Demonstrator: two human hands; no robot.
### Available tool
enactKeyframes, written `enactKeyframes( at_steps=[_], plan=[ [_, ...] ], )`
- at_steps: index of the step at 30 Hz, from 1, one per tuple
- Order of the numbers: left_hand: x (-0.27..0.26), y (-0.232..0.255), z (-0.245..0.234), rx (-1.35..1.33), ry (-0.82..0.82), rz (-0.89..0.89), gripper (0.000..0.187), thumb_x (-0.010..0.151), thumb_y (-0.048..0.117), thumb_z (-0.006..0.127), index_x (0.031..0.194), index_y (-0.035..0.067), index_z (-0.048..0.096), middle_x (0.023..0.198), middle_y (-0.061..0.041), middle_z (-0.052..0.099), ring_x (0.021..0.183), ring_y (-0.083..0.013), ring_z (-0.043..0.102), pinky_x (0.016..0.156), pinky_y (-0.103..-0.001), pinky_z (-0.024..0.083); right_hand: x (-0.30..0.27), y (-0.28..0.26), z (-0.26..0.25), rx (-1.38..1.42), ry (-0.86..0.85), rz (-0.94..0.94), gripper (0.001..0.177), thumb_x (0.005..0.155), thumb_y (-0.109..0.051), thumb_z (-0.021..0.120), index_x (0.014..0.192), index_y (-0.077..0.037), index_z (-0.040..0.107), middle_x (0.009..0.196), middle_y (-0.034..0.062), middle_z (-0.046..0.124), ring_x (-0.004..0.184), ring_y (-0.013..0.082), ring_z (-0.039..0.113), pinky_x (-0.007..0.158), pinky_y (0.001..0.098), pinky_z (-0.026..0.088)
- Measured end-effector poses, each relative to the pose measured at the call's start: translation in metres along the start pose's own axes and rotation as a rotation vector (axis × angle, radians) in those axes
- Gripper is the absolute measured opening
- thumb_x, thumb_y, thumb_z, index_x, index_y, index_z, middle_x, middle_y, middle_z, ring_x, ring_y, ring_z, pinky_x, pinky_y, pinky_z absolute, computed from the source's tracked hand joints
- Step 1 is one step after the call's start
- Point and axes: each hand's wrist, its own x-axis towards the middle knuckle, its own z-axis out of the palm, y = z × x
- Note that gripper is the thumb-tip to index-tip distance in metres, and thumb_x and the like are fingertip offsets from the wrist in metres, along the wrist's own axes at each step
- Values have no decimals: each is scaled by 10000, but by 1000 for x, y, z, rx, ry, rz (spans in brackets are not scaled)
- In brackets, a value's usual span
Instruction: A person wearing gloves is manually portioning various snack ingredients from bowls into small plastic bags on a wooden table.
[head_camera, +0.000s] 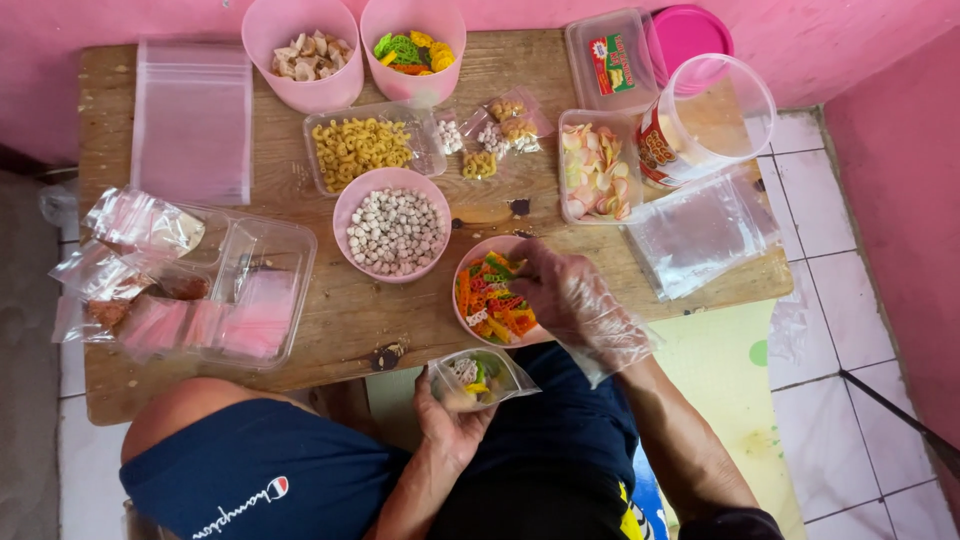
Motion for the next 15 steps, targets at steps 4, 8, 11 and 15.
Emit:
enactKeyframes(
  at_steps=[4, 8, 11, 15],
  plan=[
    [5, 0, -3, 36, -47, 12, 731, 823, 639, 605, 1266, 57, 615, 1156, -222, 690, 956, -401, 686, 706, -462, 601, -30, -21, -38, 282, 90, -284, 21, 913, -98, 744, 928, -92, 730, 851, 32, 771, 745, 160, 748, 682, 295, 594],
    [14, -2, -10, 68, -156, 22, 776, 894, 668, 484, 1272, 8, 634, 1093, -233, 701, 887, -384, 682, 636, -432, 585, -63, -46, -68, 363, 13, -546, 94, 913, -110, 751, 992, -98, 702, 936, 47, 708, 827, 186, 731, 711, 309, 608],
    [18, -4, -9, 115, -142, 47, 691, 892, 647, 445, 1251, 104, 677, 1121, -162, 721, 1002, -329, 677, 773, -463, 566, -73, -53, -60, 259, -46, -606, 48, 956, -105, 698, 937, -88, 657, 882, 58, 667, 759, 241, 653, 660, 354, 544],
    [16, -4, -11, 133, -183, 54, 680, 879, 643, 451, 1239, 111, 672, 1119, -158, 725, 994, -336, 682, 708, -460, 565, -72, -50, -44, 265, -48, -670, 121, 976, -179, 690, 966, -60, 670, 887, 83, 656, 757, 279, 629, 663, 386, 521]
  ],
)
